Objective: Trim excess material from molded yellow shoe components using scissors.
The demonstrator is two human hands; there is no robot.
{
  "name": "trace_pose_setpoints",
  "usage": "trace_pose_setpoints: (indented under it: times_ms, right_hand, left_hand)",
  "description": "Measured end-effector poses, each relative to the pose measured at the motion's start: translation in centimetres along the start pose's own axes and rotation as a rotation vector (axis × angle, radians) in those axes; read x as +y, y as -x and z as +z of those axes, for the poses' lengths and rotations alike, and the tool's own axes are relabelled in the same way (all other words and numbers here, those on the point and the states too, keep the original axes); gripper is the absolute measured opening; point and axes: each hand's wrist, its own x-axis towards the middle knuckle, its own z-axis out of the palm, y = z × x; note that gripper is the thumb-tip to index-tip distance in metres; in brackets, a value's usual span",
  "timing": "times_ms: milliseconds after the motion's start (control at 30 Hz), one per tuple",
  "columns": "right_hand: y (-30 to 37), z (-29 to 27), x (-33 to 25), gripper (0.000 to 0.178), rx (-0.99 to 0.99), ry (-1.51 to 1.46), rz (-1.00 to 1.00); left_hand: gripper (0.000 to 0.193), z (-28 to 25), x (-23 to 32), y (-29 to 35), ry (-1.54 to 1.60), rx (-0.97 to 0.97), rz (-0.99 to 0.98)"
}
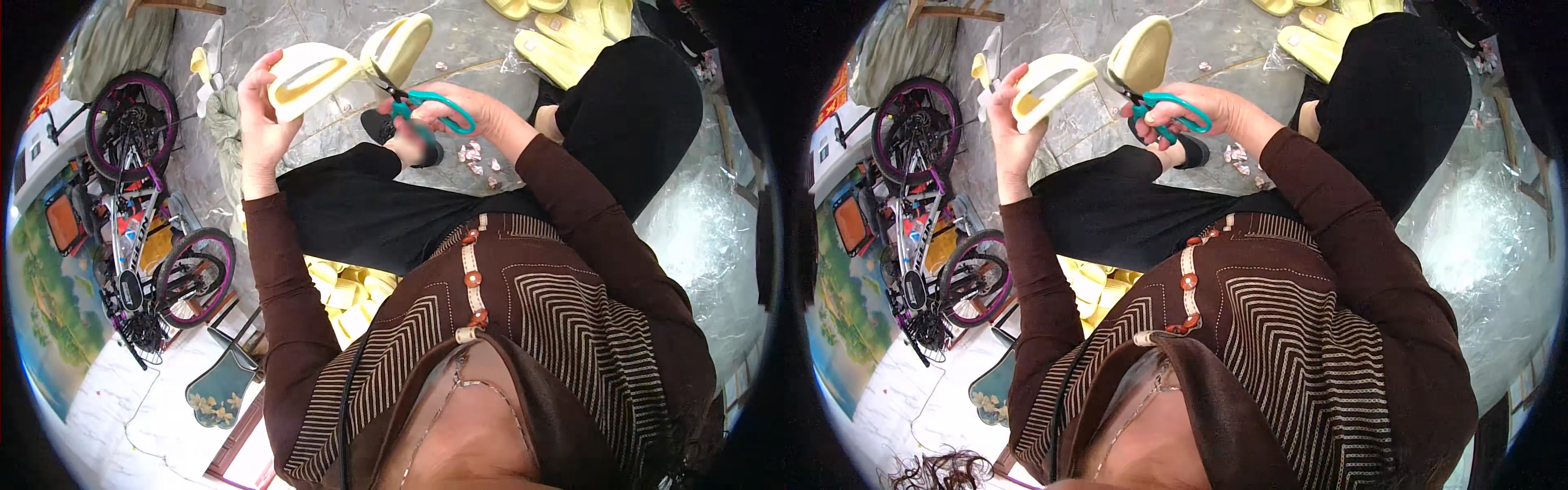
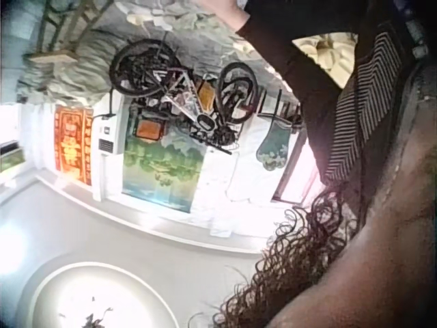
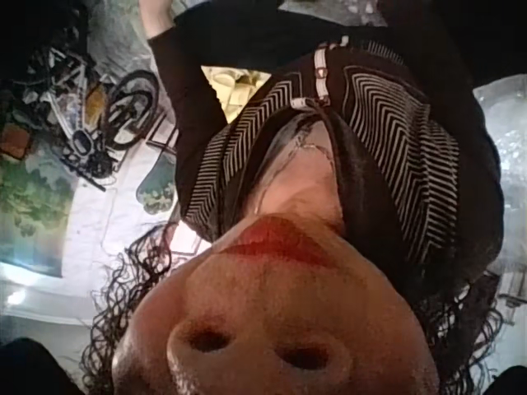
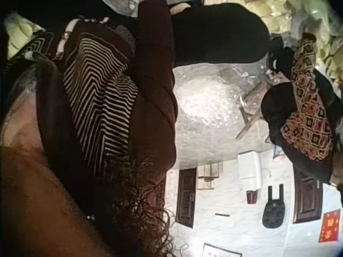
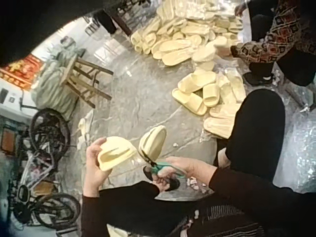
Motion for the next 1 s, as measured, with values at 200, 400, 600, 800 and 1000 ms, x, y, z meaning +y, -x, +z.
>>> trace_pose_setpoints:
  times_ms: [200,400,600,800,1000]
  right_hand:
    - [-0.4,1.3,-0.8,0.06,0.041,-0.046,-0.066]
    - [-0.5,1.0,-1.0,0.056,0.081,-0.082,-0.134]
    - [-0.5,1.1,-1.2,0.051,0.11,-0.139,-0.141]
    - [-0.3,1.2,-1.6,0.05,0.141,-0.12,-0.151]
    - [-0.4,0.9,-1.5,0.049,0.121,-0.095,-0.155]
  left_hand:
    - [0.05,-0.5,1.0,-0.1,0.3,0.018,-0.228]
    - [0.055,-0.6,1.1,-0.4,0.348,-0.021,-0.267]
    - [0.062,-1.2,-0.2,-0.2,0.67,-0.052,-0.325]
    - [0.064,-1.2,0.0,-0.1,0.717,-0.105,-0.316]
    - [0.06,-0.8,0.9,-0.1,0.743,-0.16,-0.375]
